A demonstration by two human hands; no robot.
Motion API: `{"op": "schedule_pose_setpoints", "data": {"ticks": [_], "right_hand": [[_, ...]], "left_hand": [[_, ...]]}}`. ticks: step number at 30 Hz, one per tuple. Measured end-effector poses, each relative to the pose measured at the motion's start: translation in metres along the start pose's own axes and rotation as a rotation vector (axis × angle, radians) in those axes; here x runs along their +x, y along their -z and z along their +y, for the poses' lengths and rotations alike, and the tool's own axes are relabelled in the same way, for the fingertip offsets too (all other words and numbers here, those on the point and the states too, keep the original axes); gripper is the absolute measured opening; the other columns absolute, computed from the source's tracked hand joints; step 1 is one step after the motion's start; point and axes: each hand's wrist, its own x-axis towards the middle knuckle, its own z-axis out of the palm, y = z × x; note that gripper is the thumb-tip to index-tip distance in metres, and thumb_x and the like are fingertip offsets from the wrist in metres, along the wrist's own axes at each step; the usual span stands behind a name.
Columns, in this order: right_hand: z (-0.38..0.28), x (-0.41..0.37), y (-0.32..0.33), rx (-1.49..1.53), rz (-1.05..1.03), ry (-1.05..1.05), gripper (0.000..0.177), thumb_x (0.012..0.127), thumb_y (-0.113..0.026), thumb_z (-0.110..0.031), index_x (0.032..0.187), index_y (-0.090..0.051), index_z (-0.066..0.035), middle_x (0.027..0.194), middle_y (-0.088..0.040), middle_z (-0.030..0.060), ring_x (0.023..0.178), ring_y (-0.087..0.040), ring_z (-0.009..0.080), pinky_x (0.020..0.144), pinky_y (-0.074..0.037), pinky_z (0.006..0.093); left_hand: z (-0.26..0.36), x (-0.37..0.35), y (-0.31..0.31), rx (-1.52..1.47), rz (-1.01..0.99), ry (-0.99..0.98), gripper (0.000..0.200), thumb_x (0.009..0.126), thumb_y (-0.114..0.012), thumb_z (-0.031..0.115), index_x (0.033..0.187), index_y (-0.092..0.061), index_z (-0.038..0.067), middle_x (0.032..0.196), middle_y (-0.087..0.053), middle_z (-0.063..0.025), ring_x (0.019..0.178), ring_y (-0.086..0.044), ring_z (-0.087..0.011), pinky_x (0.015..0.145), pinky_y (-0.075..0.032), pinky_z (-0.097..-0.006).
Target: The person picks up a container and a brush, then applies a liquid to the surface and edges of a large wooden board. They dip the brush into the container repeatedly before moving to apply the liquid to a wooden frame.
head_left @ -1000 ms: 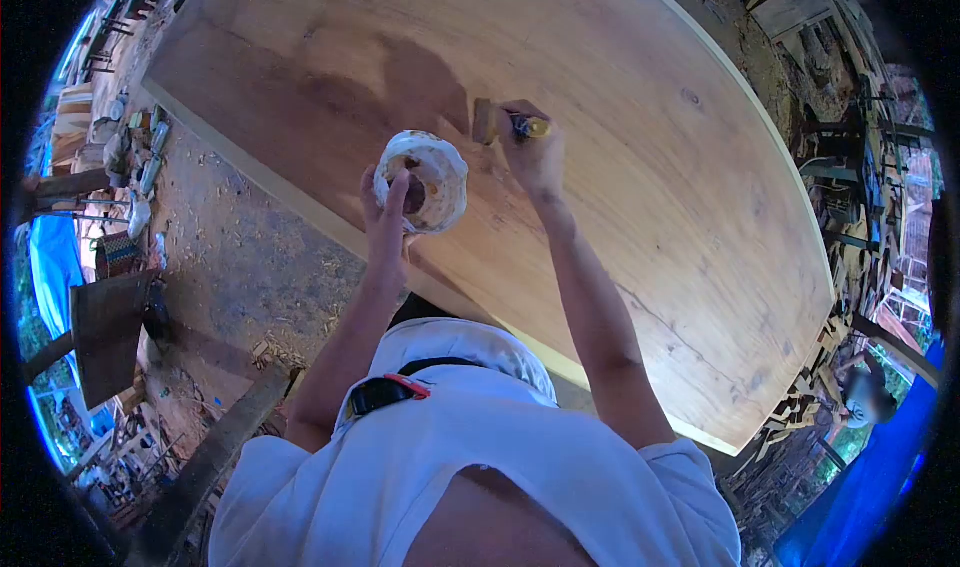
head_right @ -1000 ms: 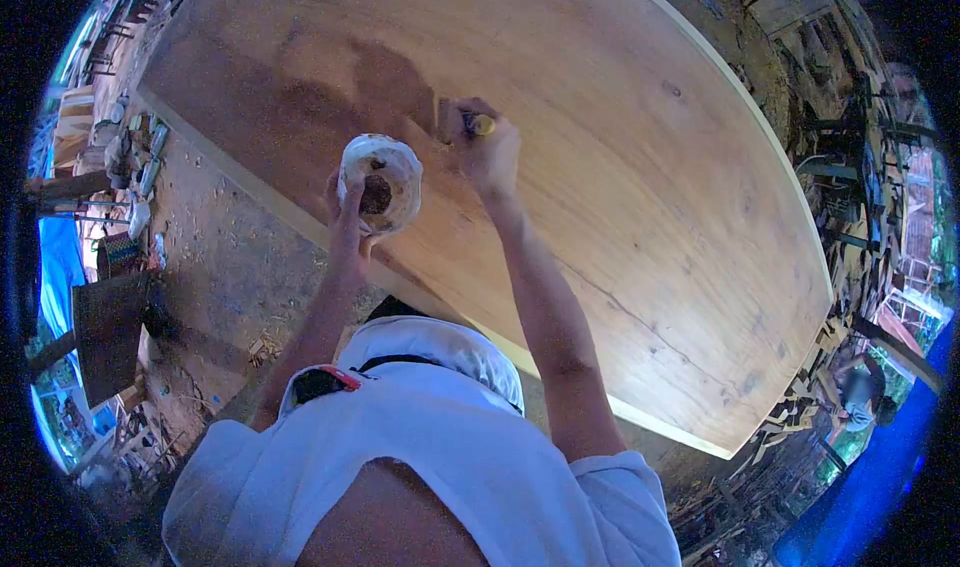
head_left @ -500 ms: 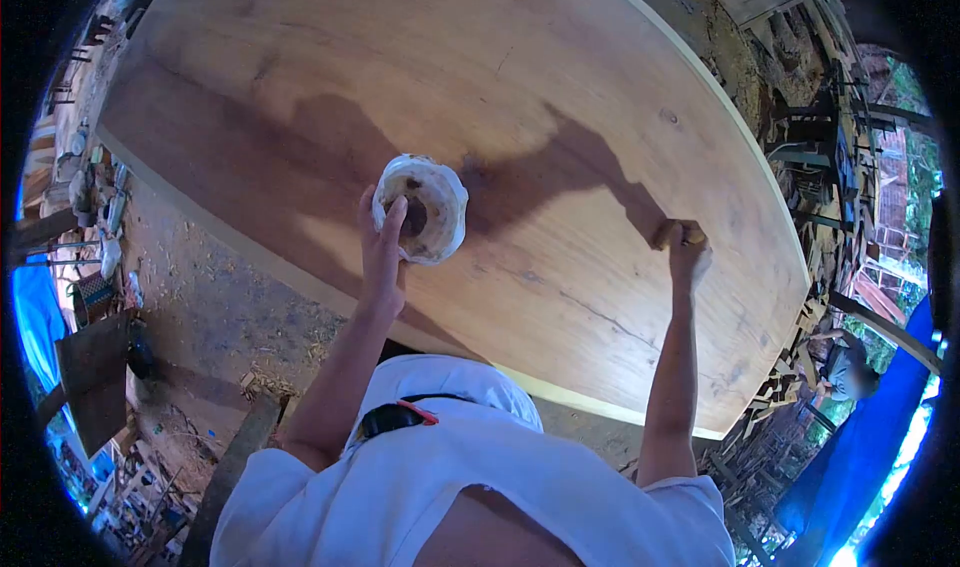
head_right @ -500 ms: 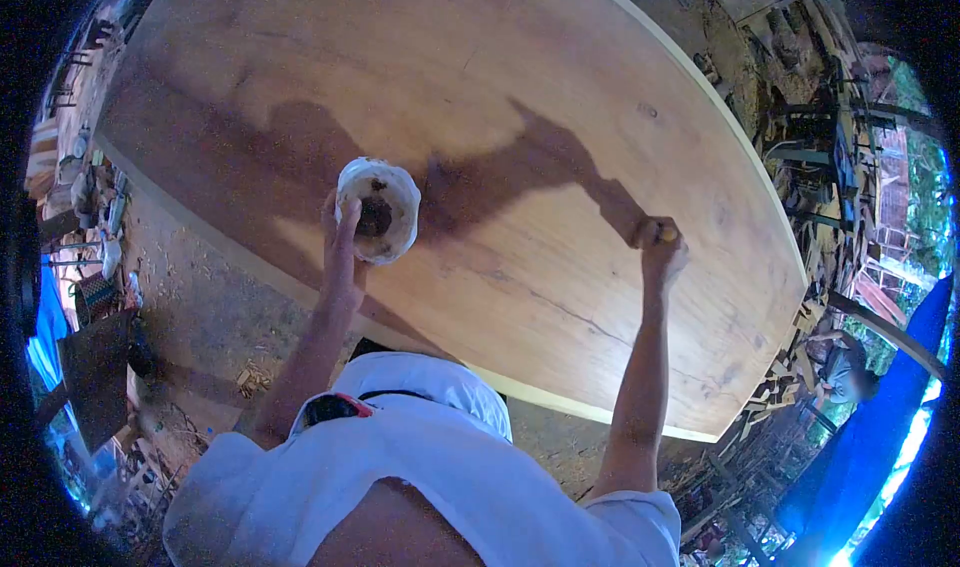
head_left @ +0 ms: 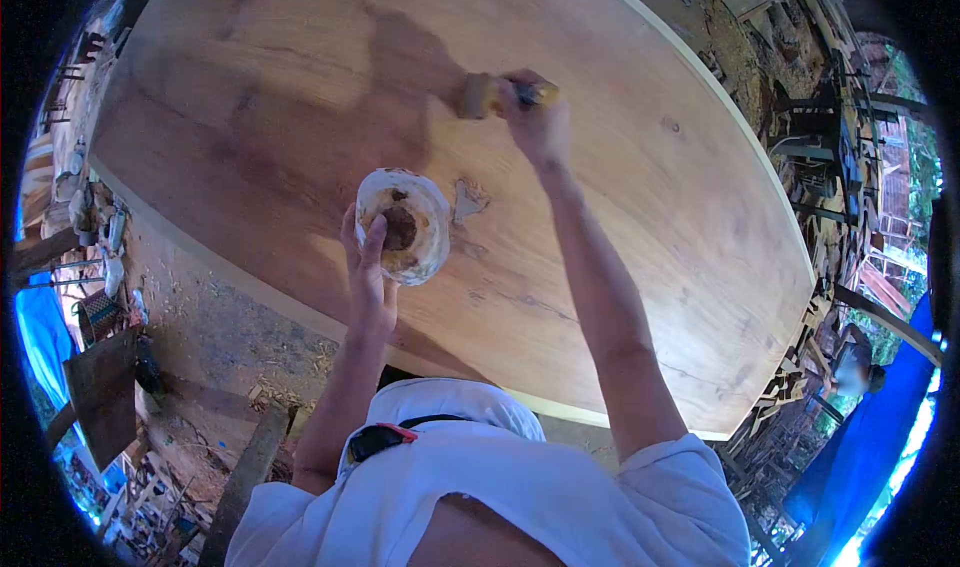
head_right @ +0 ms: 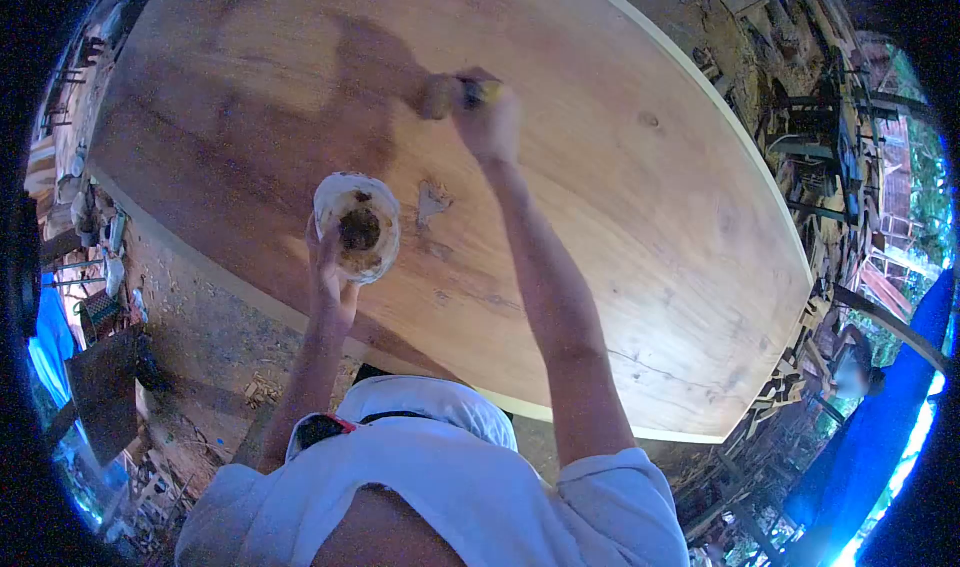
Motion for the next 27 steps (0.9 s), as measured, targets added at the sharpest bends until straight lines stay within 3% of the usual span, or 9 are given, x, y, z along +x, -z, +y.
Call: {"op": "schedule_pose_setpoints", "data": {"ticks": [3,6,10,12,14,16,18,25,27], "right_hand": [[0.055,-0.028,0.074,0.277,0.030,-0.152,0.020,0.091,-0.058,-0.019,0.098,-0.061,0.000,0.086,-0.063,0.0079,0.075,-0.063,0.0140,0.063,-0.055,0.0262],[0.099,-0.070,0.173,0.222,0.246,-0.335,0.024,0.089,-0.062,-0.022,0.100,-0.059,-0.001,0.090,-0.061,0.0066,0.075,-0.062,0.0134,0.063,-0.055,0.0272],[0.139,-0.104,0.276,0.021,0.404,-0.345,0.019,0.086,-0.063,-0.021,0.089,-0.063,-0.002,0.078,-0.064,0.0064,0.064,-0.061,0.0135,0.058,-0.054,0.0249],[0.131,-0.102,0.294,-0.372,0.367,-0.423,0.017,0.083,-0.064,-0.019,0.081,-0.064,-0.002,0.068,-0.063,0.0052,0.062,-0.061,0.0117,0.057,-0.052,0.0259],[0.152,-0.079,0.288,-0.561,0.257,-0.201,0.015,0.079,-0.066,-0.021,0.077,-0.065,-0.005,0.062,-0.062,0.0058,0.060,-0.060,0.0128,0.058,-0.050,0.0299],[0.195,-0.046,0.249,-0.797,0.335,0.050,0.016,0.077,-0.065,-0.026,0.079,-0.066,-0.010,0.069,-0.065,0.0123,0.066,-0.064,0.0284,0.062,-0.050,0.0400],[0.081,-0.012,0.160,-0.887,0.290,0.076,0.019,0.077,-0.062,-0.030,0.082,-0.067,-0.012,0.077,-0.065,0.0173,0.075,-0.064,0.0351,0.065,-0.051,0.0437],[-0.001,0.079,0.014,-0.529,0.053,0.134,0.016,0.078,-0.065,-0.019,0.089,-0.068,-0.009,0.075,-0.067,0.0108,0.071,-0.066,0.0209,0.063,-0.052,0.0336],[0.005,0.088,-0.003,-0.008,-0.031,-0.009,0.017,0.082,-0.063,-0.017,0.089,-0.066,-0.001,0.074,-0.067,0.0087,0.072,-0.066,0.0157,0.061,-0.054,0.0282]], "left_hand": [[0.002,-0.003,-0.002,0.015,-0.025,-0.028,0.060,0.089,-0.061,0.026,0.139,-0.027,0.019,0.130,-0.041,-0.0043,0.122,-0.041,-0.0202,0.096,-0.042,-0.0379],[0.005,-0.006,-0.008,0.167,-0.007,-0.065,0.061,0.088,-0.061,0.026,0.138,-0.027,0.019,0.130,-0.041,-0.0041,0.122,-0.041,-0.0195,0.098,-0.040,-0.0380],[0.003,-0.002,-0.008,0.059,0.046,0.097,0.061,0.088,-0.062,0.027,0.138,-0.028,0.019,0.131,-0.040,-0.0037,0.122,-0.041,-0.0187,0.100,-0.038,-0.0374],[-0.002,0.001,-0.004,0.042,0.010,0.094,0.061,0.088,-0.062,0.027,0.137,-0.028,0.019,0.131,-0.040,-0.0037,0.122,-0.041,-0.0187,0.100,-0.038,-0.0374],[-0.005,0.004,-0.002,0.003,-0.053,0.046,0.062,0.088,-0.062,0.027,0.138,-0.027,0.017,0.130,-0.040,-0.0047,0.122,-0.041,-0.0191,0.099,-0.039,-0.0375],[-0.004,0.005,-0.003,-0.002,-0.042,0.059,0.063,0.088,-0.062,0.027,0.138,-0.026,0.016,0.130,-0.040,-0.0052,0.121,-0.041,-0.0192,0.099,-0.039,-0.0373],[-0.003,0.007,-0.002,-0.001,-0.029,0.067,0.063,0.088,-0.062,0.027,0.138,-0.026,0.015,0.130,-0.040,-0.0057,0.121,-0.042,-0.0192,0.099,-0.039,-0.0371],[0.007,0.006,-0.011,0.017,0.011,-0.007,0.058,0.090,-0.058,0.023,0.138,-0.027,0.014,0.128,-0.042,-0.0064,0.120,-0.043,-0.0189,0.099,-0.040,-0.0365],[0.008,0.006,-0.012,0.018,0.015,-0.001,0.056,0.090,-0.057,0.023,0.137,-0.028,0.013,0.128,-0.042,-0.0065,0.120,-0.043,-0.0188,0.099,-0.040,-0.0365]]}}
